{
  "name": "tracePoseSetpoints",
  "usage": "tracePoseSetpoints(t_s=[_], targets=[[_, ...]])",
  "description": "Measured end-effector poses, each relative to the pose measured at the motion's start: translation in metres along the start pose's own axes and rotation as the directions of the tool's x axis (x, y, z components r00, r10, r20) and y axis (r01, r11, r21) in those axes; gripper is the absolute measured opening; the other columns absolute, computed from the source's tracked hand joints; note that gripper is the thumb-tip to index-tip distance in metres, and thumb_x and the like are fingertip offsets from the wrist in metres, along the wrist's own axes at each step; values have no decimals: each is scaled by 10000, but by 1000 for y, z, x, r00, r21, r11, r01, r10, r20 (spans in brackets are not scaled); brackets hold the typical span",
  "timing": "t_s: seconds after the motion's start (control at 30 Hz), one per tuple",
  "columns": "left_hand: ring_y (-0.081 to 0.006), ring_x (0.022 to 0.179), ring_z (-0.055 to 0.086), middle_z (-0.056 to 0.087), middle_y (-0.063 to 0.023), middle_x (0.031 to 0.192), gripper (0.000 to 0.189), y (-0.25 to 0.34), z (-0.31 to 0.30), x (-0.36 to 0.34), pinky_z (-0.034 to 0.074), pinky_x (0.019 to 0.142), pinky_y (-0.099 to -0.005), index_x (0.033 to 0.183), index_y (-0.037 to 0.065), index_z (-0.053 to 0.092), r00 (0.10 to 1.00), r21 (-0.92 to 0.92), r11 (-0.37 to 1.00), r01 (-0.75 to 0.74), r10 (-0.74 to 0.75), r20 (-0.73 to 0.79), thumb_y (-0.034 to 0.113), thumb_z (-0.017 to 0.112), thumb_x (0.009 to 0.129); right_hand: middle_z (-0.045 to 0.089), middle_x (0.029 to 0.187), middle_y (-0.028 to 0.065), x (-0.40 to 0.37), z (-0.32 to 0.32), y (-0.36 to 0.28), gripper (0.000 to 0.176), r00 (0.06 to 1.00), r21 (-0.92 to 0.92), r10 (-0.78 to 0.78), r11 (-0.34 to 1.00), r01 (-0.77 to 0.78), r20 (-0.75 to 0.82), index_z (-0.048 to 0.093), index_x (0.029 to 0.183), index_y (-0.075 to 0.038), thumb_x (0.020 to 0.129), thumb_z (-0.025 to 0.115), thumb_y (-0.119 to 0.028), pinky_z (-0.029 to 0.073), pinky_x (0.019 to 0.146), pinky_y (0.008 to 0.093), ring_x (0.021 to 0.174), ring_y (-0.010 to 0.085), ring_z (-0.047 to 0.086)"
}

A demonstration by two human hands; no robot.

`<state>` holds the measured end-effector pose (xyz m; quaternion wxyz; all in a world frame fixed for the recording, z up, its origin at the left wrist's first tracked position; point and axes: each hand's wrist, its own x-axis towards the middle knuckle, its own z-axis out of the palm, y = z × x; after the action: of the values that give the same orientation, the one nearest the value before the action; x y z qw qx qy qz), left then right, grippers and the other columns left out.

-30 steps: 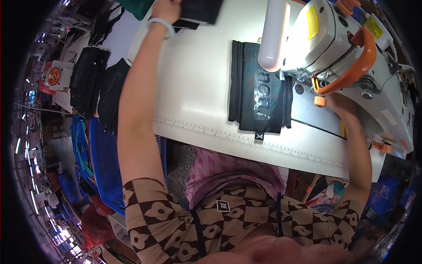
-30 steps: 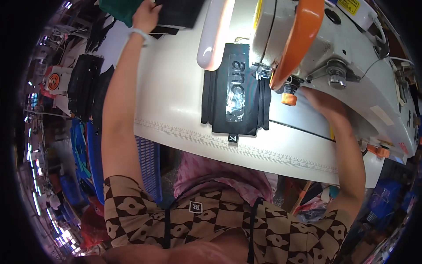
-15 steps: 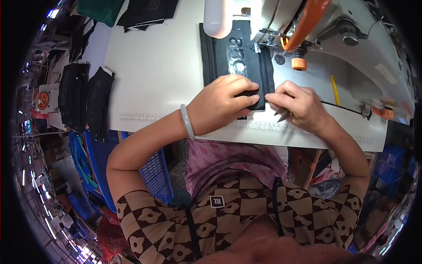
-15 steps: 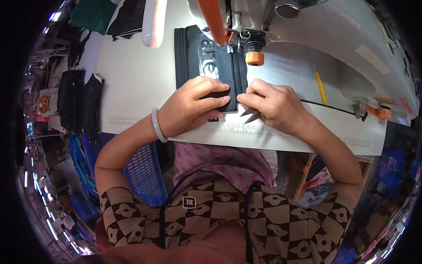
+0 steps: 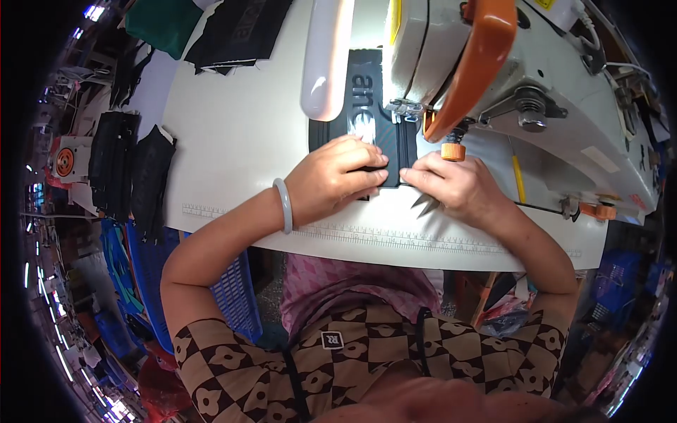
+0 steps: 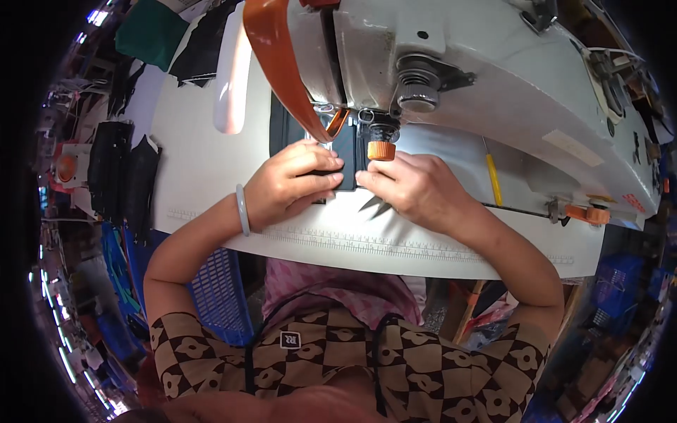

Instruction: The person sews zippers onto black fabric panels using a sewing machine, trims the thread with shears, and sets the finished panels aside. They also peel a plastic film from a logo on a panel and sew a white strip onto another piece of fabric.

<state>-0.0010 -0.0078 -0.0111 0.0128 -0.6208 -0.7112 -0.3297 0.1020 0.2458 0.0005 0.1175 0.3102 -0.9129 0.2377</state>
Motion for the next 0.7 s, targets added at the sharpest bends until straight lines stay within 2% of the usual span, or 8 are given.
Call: tracePoseSetpoints(t_s=[0.13,0.27,0.4,0.5,0.57,0.7], targets=[[-244,1128,654,698,-64,1129,194,-13,-6,11,490,1053,-463,1023,49,745,1000,-2,1000,15,-15,9,104,753,837,698,950,67,4,4,14,356,997,-56,81,995,-80,14,740,1089,-85,747,722,10,571,679,368,813,260,699],[-230,1131,651,698,-53,1127,185,-33,-7,19,471,1072,-472,1038,51,747,1000,12,1000,-15,15,22,112,731,865,719,983,81,6,9,21,485,992,-97,106,989,-113,-75,722,1193,-108,732,709,42,574,728,383,843,298,705],[-219,1139,645,696,-52,1116,180,-46,-19,27,448,1103,-458,1055,66,752,995,66,998,6,-12,98,120,709,889,707,1074,127,1,14,28,616,958,-170,274,951,-257,86,655,1343,-171,753,716,-3,547,874,424,954,334,687],[-213,1149,639,696,-46,1121,185,-52,-22,35,436,1117,-445,1068,78,755,993,65,997,49,-56,103,126,702,897,668,1175,171,10,5,16,685,833,-202,521,850,-487,187,555,1458,-250,807,696,-89,466,1020,459,1075,357,639],[-210,1154,636,695,-43,1124,188,-54,-23,37,430,1123,-438,1074,85,756,991,71,995,73,-80,106,130,699,901,655,1200,179,9,7,17,682,824,-218,532,843,-492,195,533,1474,-271,826,690,-123,449,1040,461,1099,357,626],[-206,1161,629,695,-37,1128,186,-57,-24,38,432,1120,-410,1077,89,760,995,106,994,24,-35,99,132,687,910,632,1248,192,8,10,19,681,814,-269,543,831,-487,204,475,1513,-319,872,674,-206,417,1078,463,1141,357,604]])
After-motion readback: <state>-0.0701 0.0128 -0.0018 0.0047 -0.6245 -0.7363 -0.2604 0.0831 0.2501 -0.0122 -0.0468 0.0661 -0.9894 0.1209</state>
